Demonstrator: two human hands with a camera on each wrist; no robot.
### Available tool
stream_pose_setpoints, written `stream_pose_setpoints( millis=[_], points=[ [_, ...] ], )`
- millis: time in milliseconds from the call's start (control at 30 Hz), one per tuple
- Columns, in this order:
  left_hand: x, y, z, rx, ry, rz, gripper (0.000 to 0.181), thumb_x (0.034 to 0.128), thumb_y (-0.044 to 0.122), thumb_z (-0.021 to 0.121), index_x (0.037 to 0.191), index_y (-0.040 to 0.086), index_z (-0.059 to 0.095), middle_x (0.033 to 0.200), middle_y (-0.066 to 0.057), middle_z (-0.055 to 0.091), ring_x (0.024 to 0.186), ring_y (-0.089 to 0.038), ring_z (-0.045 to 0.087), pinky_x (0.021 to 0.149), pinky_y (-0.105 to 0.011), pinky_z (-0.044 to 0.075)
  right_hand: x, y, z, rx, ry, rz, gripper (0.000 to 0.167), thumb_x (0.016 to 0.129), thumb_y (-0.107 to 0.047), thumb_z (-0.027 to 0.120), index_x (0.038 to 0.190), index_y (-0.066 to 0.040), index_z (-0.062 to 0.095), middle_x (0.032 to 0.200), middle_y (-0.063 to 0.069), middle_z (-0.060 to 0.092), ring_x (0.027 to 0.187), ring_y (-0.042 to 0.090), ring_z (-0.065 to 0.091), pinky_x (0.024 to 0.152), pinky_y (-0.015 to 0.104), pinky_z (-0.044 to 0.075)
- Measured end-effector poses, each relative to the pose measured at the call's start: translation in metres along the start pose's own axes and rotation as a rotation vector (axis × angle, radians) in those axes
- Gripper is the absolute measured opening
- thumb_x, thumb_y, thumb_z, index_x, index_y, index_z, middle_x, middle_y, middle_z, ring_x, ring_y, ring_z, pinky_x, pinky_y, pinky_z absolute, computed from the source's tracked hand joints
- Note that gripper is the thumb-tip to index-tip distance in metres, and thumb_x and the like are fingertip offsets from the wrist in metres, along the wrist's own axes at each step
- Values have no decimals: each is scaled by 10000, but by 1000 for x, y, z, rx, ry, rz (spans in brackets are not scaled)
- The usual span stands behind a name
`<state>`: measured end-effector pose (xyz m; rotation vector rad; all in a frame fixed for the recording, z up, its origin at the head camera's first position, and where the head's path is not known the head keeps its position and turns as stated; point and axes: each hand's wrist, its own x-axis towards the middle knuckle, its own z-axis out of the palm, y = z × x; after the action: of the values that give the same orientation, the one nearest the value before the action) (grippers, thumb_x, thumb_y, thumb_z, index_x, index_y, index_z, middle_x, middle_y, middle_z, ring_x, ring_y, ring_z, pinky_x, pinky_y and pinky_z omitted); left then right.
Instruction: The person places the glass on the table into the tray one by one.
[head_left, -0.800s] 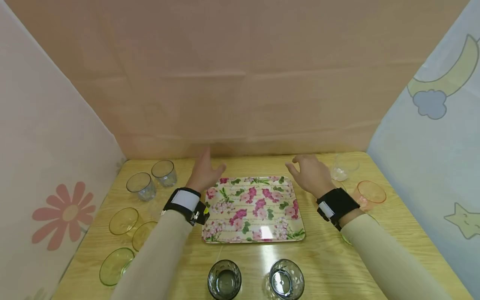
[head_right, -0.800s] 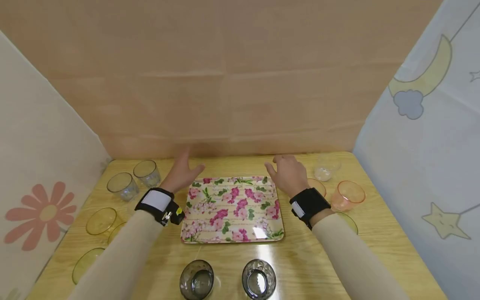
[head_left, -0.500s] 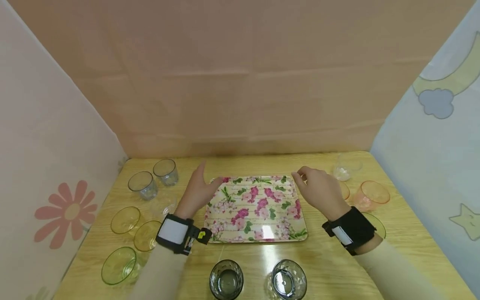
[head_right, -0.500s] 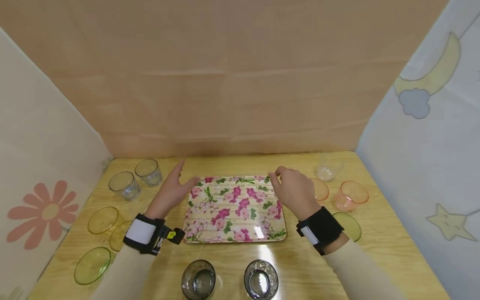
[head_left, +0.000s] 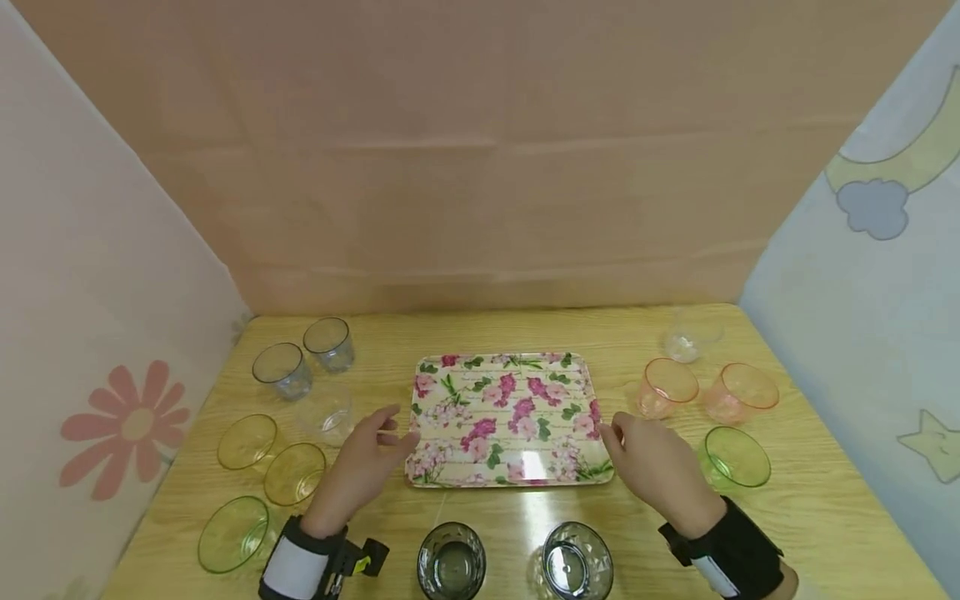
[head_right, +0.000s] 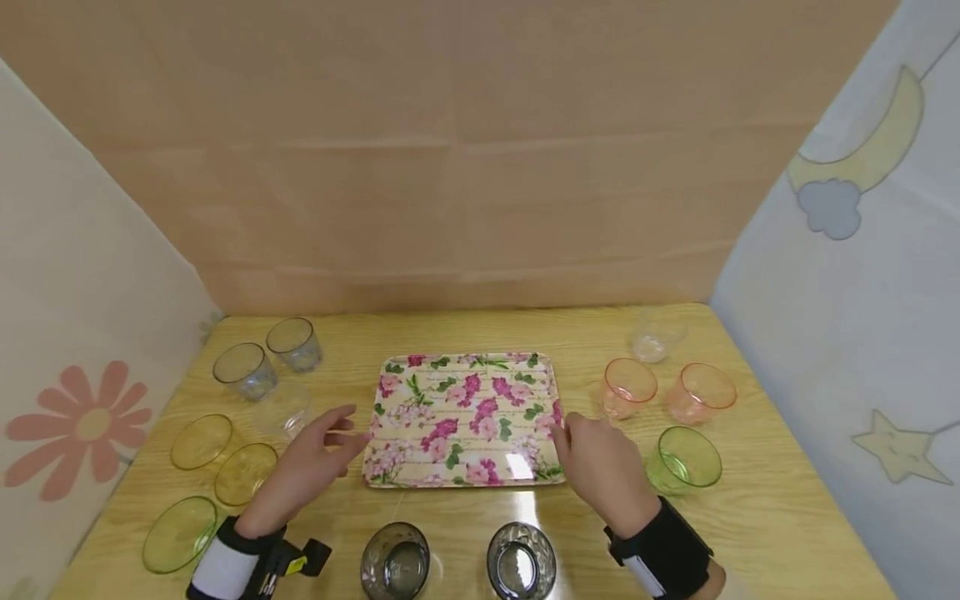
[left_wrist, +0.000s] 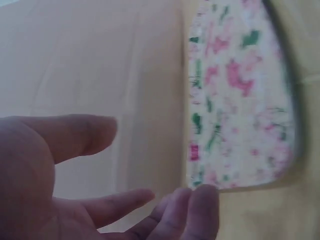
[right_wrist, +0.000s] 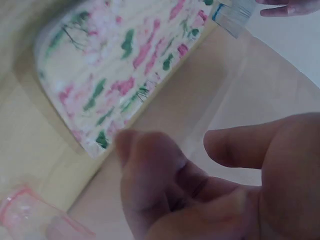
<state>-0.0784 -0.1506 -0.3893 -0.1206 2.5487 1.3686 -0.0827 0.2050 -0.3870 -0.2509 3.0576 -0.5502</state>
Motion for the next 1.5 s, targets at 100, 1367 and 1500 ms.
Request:
stream_pose_setpoints(
  millis=[100,1367,1500],
  points=[
    [-6,-14,6,-45,-1,-37,600,1009,205,650,1477,-95,425,1257,-259,557,1008,-328,640,700,-409,557,-7,6,9,4,-65,28,340,1051,-225,569,731,-128,511,557,1,381,472,131,354,478,264,246],
    [-25,-59,34,-250,-83,158,456,1047,284,595,1374,-32,556,1233,-178,641,1045,-254,645,824,-320,540,-5,41,65,149,-198,190,410,1036,-203,508,637,-117,478,578,12,406,538,173,412,549,316,329],
    [-43,-72,39,-408,-247,414,732,1033,443,576,1580,33,313,1588,-254,335,1393,-498,377,1117,-497,392,-5,40,65,151,-205,185,413,1046,-200,501,641,-118,479,577,11,401,534,171,408,550,318,330]
  ],
)
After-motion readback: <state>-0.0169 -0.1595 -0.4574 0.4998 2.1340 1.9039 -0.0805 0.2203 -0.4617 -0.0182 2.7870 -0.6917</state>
